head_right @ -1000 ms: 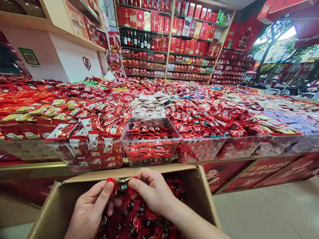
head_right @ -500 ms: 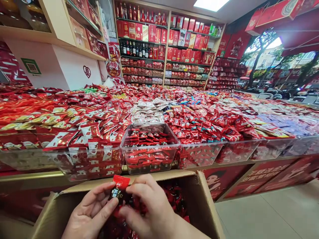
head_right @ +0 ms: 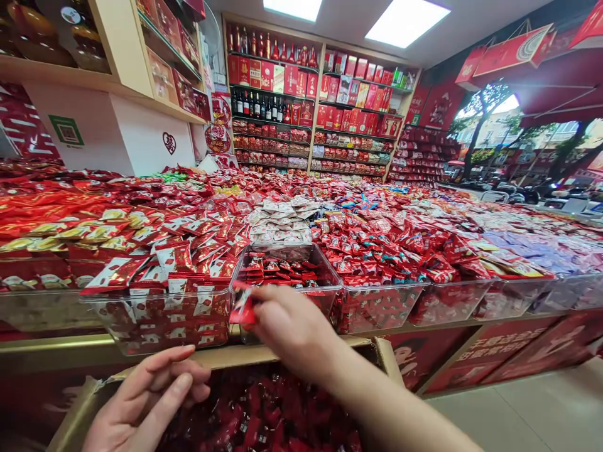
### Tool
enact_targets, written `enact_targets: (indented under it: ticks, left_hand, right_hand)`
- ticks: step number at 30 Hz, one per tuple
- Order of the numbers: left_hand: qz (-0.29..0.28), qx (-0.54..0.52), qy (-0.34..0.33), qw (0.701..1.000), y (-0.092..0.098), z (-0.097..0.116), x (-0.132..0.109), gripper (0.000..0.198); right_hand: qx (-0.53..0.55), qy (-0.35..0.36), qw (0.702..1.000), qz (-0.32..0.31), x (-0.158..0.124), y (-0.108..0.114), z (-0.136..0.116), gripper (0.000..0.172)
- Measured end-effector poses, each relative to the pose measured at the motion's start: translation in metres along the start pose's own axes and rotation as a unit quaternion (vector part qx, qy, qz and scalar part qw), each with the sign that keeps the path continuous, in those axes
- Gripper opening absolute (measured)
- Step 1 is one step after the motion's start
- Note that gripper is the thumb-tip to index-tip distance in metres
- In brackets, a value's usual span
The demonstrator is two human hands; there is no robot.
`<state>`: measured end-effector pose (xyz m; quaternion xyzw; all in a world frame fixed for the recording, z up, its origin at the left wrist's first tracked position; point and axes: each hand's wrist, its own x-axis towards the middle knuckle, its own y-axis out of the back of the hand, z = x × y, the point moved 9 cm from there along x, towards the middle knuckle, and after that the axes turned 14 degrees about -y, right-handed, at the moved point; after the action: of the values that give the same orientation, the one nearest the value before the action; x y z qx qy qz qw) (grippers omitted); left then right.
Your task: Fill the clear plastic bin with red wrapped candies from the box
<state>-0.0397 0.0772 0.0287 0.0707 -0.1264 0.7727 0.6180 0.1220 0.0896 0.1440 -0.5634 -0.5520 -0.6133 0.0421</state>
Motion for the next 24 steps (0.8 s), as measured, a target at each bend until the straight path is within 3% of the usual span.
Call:
enact_targets:
  ticks: [2,4,8,14,18,24]
  left_hand:
    - [-0.039,0.037,-0.018,0.998,0.004,-0.006,0.010,0.039]
    - [-0.076,0.052,-0.016,0.996,0.005,-0.014,0.017,0.037]
    - [-0.097,0.092,-0.015,0.991,0.005,-0.017,0.020,0.038]
    - [-0.072,0.122,-0.036,0.989,0.001,-0.005,0.015,0.026]
    - [-0.107,0.135,-0.030,0.985,-0.003,-0.009,0.014,0.028]
    - [-0.101,0.163,-0.047,0.980,-0.001,-0.005,0.013,0.027]
  right_hand:
    - [-0.063,-0.049,0.996,-0.029,0.035,-0.009,0.037,0.005]
    - [-0.163,-0.098,0.975,-0.114,0.062,-0.034,0.077,0.005]
    - [-0.248,-0.095,0.939,-0.219,0.087,-0.077,0.120,0.007]
    - [-0.249,-0.055,0.926,-0.278,0.080,-0.109,0.129,0.018]
    - [-0.241,-0.046,0.920,-0.306,0.073,-0.115,0.131,0.019]
    - [-0.221,-0.054,0.924,-0.307,0.070,-0.116,0.135,0.015]
